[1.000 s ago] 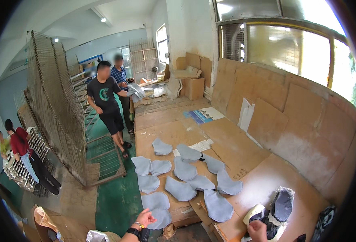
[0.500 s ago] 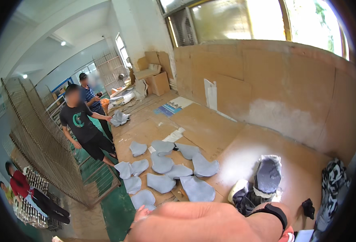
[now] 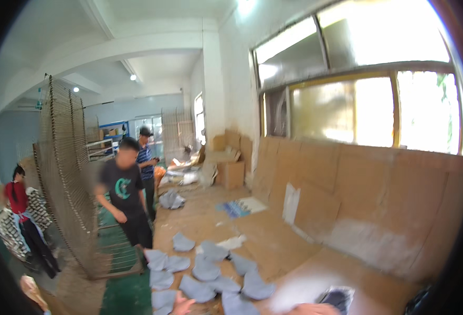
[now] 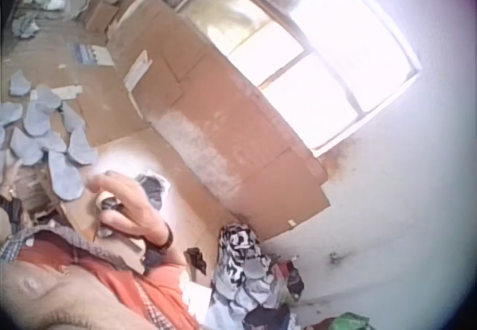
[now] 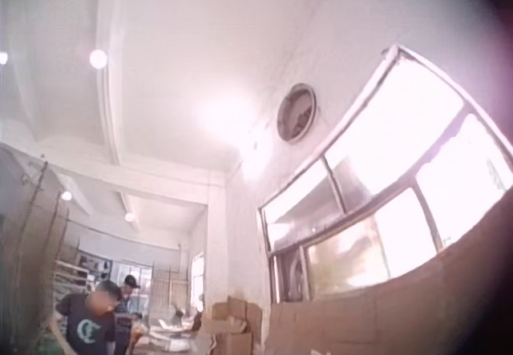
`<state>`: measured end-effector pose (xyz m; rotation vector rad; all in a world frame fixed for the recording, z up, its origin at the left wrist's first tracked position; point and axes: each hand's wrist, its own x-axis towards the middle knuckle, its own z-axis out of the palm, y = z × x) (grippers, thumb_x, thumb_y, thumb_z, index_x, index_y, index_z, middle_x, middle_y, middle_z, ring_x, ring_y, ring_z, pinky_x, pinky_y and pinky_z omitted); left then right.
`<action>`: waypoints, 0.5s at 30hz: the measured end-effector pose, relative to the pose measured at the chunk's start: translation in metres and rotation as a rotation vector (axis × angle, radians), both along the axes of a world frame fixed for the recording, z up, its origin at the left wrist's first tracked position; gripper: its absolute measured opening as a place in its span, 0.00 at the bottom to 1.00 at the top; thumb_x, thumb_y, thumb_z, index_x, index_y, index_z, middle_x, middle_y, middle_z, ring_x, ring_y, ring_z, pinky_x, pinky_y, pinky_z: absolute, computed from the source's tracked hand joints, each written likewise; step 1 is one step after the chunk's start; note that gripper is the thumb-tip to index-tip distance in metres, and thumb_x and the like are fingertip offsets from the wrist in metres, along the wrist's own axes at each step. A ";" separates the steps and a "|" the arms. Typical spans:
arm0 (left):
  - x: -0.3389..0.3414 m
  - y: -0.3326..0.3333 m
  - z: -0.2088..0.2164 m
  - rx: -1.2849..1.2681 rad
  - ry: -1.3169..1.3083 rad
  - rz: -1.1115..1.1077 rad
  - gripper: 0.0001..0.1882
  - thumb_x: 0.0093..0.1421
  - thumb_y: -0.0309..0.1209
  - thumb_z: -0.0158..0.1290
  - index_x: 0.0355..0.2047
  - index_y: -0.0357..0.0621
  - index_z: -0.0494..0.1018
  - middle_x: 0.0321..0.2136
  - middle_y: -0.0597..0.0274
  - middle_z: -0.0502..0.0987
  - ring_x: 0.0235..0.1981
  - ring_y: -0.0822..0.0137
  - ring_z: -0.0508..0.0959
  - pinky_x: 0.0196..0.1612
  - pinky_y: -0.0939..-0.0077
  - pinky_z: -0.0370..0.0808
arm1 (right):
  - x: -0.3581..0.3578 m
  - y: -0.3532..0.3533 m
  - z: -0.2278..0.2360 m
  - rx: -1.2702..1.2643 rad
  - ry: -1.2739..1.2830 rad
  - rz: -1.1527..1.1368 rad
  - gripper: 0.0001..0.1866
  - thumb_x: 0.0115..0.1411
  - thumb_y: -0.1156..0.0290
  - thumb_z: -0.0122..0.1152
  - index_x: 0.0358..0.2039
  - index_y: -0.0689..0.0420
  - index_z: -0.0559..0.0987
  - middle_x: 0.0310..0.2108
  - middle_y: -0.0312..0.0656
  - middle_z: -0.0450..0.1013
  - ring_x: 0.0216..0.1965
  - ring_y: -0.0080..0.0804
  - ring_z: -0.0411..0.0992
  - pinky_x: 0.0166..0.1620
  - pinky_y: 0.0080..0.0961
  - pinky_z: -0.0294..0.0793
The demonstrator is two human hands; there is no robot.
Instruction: Gluing and assembling components of a shoe upper using a glue gun.
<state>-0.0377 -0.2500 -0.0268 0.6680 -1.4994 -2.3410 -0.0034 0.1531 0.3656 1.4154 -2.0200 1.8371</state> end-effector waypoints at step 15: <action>0.009 -0.001 -0.031 -0.019 -0.326 -0.558 0.23 0.66 0.51 0.40 0.43 0.42 0.69 0.36 0.54 0.75 0.32 0.60 0.76 0.34 0.69 0.75 | 0.012 -0.063 -0.140 0.910 -0.191 -0.288 0.27 0.56 0.60 0.57 0.55 0.56 0.66 0.30 0.58 0.73 0.30 0.54 0.73 0.34 0.43 0.71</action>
